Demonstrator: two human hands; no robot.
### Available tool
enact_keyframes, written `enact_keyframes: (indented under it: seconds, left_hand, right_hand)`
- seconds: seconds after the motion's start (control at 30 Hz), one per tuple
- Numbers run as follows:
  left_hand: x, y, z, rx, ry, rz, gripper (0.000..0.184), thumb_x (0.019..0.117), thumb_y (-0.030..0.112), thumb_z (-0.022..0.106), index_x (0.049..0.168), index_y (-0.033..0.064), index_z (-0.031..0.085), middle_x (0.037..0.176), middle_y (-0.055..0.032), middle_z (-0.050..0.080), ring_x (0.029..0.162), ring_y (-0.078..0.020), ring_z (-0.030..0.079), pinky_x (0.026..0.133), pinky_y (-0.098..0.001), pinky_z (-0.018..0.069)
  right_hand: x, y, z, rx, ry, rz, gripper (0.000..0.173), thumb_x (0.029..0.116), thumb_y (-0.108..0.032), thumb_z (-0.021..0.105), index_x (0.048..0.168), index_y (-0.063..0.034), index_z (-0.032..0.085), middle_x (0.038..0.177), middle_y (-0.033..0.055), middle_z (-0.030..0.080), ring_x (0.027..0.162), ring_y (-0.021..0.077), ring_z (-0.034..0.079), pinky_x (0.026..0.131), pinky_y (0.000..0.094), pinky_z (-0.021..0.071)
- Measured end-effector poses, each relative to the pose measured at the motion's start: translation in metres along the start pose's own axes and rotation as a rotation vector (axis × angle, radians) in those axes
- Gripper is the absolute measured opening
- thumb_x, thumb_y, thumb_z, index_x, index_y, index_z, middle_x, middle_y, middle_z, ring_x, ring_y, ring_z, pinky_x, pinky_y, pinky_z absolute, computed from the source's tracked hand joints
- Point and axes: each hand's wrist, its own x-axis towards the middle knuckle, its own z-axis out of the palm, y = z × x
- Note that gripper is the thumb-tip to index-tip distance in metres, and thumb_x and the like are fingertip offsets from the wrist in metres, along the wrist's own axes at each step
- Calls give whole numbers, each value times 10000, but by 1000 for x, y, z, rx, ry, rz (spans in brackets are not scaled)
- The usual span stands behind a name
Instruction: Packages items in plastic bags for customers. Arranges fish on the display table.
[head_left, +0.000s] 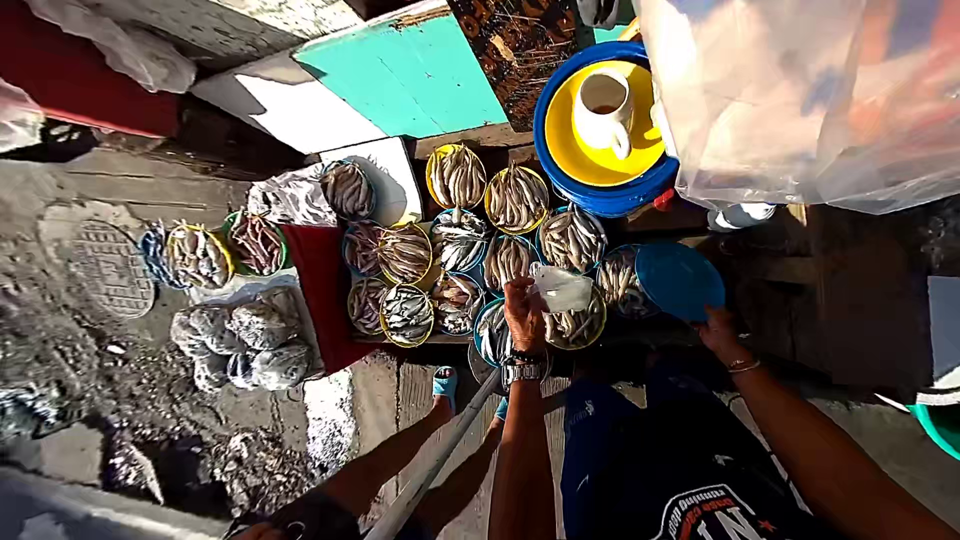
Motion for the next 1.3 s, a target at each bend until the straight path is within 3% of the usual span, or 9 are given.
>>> enact_keyframes:
  seconds: [0.1, 0.2, 0.3, 0.43, 0.53, 0.77, 0.9, 1.07, 1.3]
  left_hand:
    - [-13, 38, -24, 155, 44, 37, 247, 1014, 53, 515, 1248, -30, 517, 859, -35, 628, 590, -58, 564, 583, -257, 524]
    - [-28, 94, -39, 330, 131, 76, 259, 1017, 61, 506, 1262, -20, 520, 816, -61, 594, 545, -95, 538, 537, -287, 507]
    - [-51, 166, -46, 552, 188, 90, 337, 979, 31, 533, 1314, -10, 519, 871, -155, 635, 585, -220, 577, 541, -403, 512]
    - [-85, 243, -38, 708, 202, 287, 282, 937, 21, 582, 1217, 3, 564, 886, -163, 652, 689, -273, 628, 612, -453, 537]
    - [-110, 287, -24, 731, 242, 409, 250, 895, 18, 624, 1137, -40, 602, 824, -161, 657, 711, -282, 664, 636, -468, 554]
    - [-168, 298, -44, 781, 337, 606, 254, 895, 45, 604, 1131, -24, 665, 1015, -165, 692, 1010, -329, 638, 912, -501, 492]
    - [-248, 280, -54, 609, 728, 601, 283, 935, 121, 606, 1189, 13, 670, 1213, -161, 650, 1194, -292, 576, 1023, -453, 474]
    - [-289, 240, -104, 431, 1393, 372, 485, 951, 197, 639, 1284, -126, 495, 1180, -236, 599, 1005, -225, 627, 811, -335, 542]
    - [-265, 238, -131, 438, 1386, 453, 221, 972, 137, 637, 970, -84, 638, 789, -100, 635, 725, -113, 616, 703, -271, 528]
  right_hand:
    - [-3, -13, 8, -85, -165, 127, 587, 1117, -338, 429, 1571, -28, 222, 1425, 256, 486, 1080, 294, 662, 855, 384, 593]
    - [-54, -42, 36, -587, -388, 123, 641, 1057, -241, 582, 1535, 56, 276, 1430, 323, 475, 1106, 365, 636, 892, 445, 569]
    - [-135, -90, 95, -968, -752, -497, 673, 976, -217, 707, 1479, 104, 397, 1332, 316, 587, 1159, 399, 639, 1000, 513, 520]
    - [-248, -129, 166, -829, -1227, -1397, 919, 794, -451, 857, 1476, 36, 479, 1455, 270, 511, 1330, 418, 510, 1093, 571, 441]
    - [-324, -145, 190, -766, -1477, -1622, 694, 857, -280, 800, 1405, 52, 533, 1383, 275, 568, 1283, 401, 569, 1069, 583, 463]
    - [-385, -135, 162, -773, -1641, -1466, 238, 960, -32, 548, 1052, 157, 660, 929, 212, 696, 897, 175, 679, 873, 355, 543]
    - [-395, -122, 164, -579, -1793, -922, 412, 1086, -206, 350, 746, -141, 572, 599, -106, 584, 536, -3, 553, 561, 196, 508]
    - [-453, -98, 156, -622, -1843, -747, 248, 1045, -173, 527, 859, -80, 660, 527, -110, 477, 414, -19, 395, 419, 161, 364]
    - [-531, -57, 188, -870, -1817, -692, 314, 1032, -312, 624, 967, -6, 654, 556, -61, 451, 443, 21, 405, 456, 205, 397]
